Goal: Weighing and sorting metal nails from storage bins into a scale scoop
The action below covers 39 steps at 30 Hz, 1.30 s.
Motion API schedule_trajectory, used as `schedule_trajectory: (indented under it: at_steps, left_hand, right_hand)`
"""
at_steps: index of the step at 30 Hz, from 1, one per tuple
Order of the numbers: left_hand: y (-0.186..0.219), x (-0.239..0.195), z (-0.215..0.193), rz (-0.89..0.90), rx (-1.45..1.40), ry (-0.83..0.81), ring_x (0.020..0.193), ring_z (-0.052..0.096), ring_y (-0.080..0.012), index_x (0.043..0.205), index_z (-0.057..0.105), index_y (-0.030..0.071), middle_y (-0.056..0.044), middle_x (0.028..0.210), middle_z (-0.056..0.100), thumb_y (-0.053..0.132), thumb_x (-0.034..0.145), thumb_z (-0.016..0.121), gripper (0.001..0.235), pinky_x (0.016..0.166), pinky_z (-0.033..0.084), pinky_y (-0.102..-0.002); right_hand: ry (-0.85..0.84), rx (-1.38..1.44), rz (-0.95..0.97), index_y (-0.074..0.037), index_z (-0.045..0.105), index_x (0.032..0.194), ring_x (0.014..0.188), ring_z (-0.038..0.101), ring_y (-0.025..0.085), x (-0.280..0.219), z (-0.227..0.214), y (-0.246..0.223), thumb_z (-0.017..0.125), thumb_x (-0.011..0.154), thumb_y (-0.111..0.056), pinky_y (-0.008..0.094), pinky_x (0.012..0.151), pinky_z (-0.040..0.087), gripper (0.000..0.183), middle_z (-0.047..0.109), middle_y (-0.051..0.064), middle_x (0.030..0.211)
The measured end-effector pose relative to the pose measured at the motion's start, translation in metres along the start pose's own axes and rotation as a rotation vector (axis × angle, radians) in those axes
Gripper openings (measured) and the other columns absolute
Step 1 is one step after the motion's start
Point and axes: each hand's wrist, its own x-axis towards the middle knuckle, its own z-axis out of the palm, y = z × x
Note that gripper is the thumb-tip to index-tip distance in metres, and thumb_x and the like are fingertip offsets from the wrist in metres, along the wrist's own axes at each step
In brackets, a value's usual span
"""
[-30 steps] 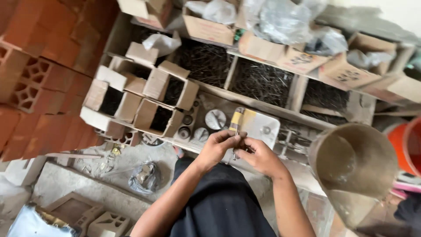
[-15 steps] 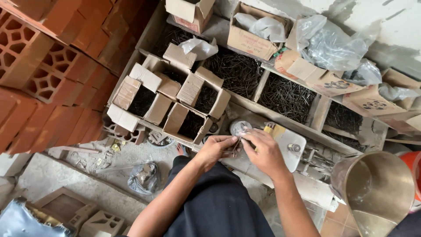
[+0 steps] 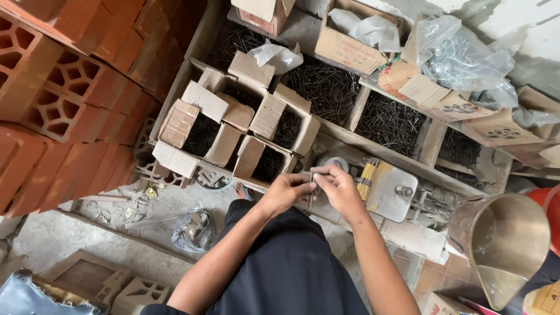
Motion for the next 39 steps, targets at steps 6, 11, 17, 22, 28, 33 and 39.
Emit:
schedule_trajectory:
  at_steps: [6,11,17,22,28,33,39]
  left_hand:
    - [-0.020,0.001,-0.015,-0.122,-0.141,0.076,0.081,0.074,-0.0234,0.117,0.071,-0.008,-0.020,0.093,0.073,0.014,0.090,0.078,0.035,0.068,0.066,-0.035]
    - [-0.024,0.006,-0.029,-0.202,-0.213,0.087,0.080,0.075,-0.0251,0.120,0.067,-0.011,-0.021,0.093,0.072,0.011,0.094,0.072,0.035,0.071,0.067,-0.036]
    - [-0.038,0.015,-0.035,-0.217,-0.100,0.095,0.077,0.075,-0.0231,0.114,0.072,-0.007,-0.019,0.088,0.072,0.017,0.092,0.076,0.033,0.067,0.066,-0.036]
    - [-0.045,0.012,-0.039,-0.227,-0.075,0.081,0.072,0.076,-0.0251,0.109,0.073,-0.007,-0.021,0.085,0.073,0.016,0.091,0.077,0.029,0.066,0.067,-0.036]
    - [-0.023,0.007,-0.039,-0.231,-0.029,0.114,0.078,0.075,-0.0273,0.113,0.072,-0.008,-0.021,0.091,0.072,0.019,0.095,0.072,0.032,0.071,0.067,-0.042]
    - [-0.041,0.022,-0.042,-0.308,0.168,0.169,0.095,0.075,-0.0199,0.108,0.079,0.017,-0.007,0.097,0.076,0.051,0.098,0.062,0.040,0.088,0.061,-0.041]
    - [0.016,0.000,-0.016,-0.202,-0.140,0.082,0.130,0.055,-0.0380,0.148,0.047,-0.003,-0.026,0.143,0.053,0.044,0.110,0.037,0.061,0.113,0.041,-0.056]
  right_hand:
    - [-0.023,-0.129,0.106,-0.001,0.074,0.113,0.088,0.067,0.012,0.021,-0.011,-0.013,0.072,0.090,-0.007,0.032,0.089,0.055,0.024,0.076,0.011,0.099]
    - [0.303,-0.295,-0.005,-0.004,0.062,0.130,0.108,0.067,0.025,0.069,-0.039,-0.029,0.073,0.095,-0.017,0.039,0.094,0.055,0.039,0.067,0.018,0.121]
    - [-0.026,-0.409,0.044,-0.004,0.071,0.124,0.100,0.073,0.027,0.035,0.014,-0.054,0.072,0.094,-0.027,0.041,0.089,0.059,0.038,0.076,0.018,0.105]
    - [-0.295,-0.465,0.117,-0.007,0.077,0.108,0.077,0.071,0.017,0.044,0.014,-0.031,0.070,0.094,-0.020,0.033,0.070,0.058,0.021,0.078,0.012,0.089]
    - [0.326,-0.075,0.047,-0.007,0.065,0.125,0.087,0.075,0.020,0.071,-0.033,-0.020,0.062,0.101,-0.017,0.029,0.076,0.058,0.026,0.075,0.014,0.107]
    - [0.321,-0.059,-0.174,-0.003,0.065,0.125,0.100,0.074,0.029,0.053,-0.012,0.027,0.060,0.104,-0.018,0.038,0.082,0.057,0.027,0.073,0.017,0.114]
    - [0.034,-0.530,-0.502,-0.004,0.034,0.160,0.149,0.032,0.039,-0.006,0.093,0.020,0.050,0.104,-0.023,0.054,0.124,0.012,0.061,0.035,0.026,0.161]
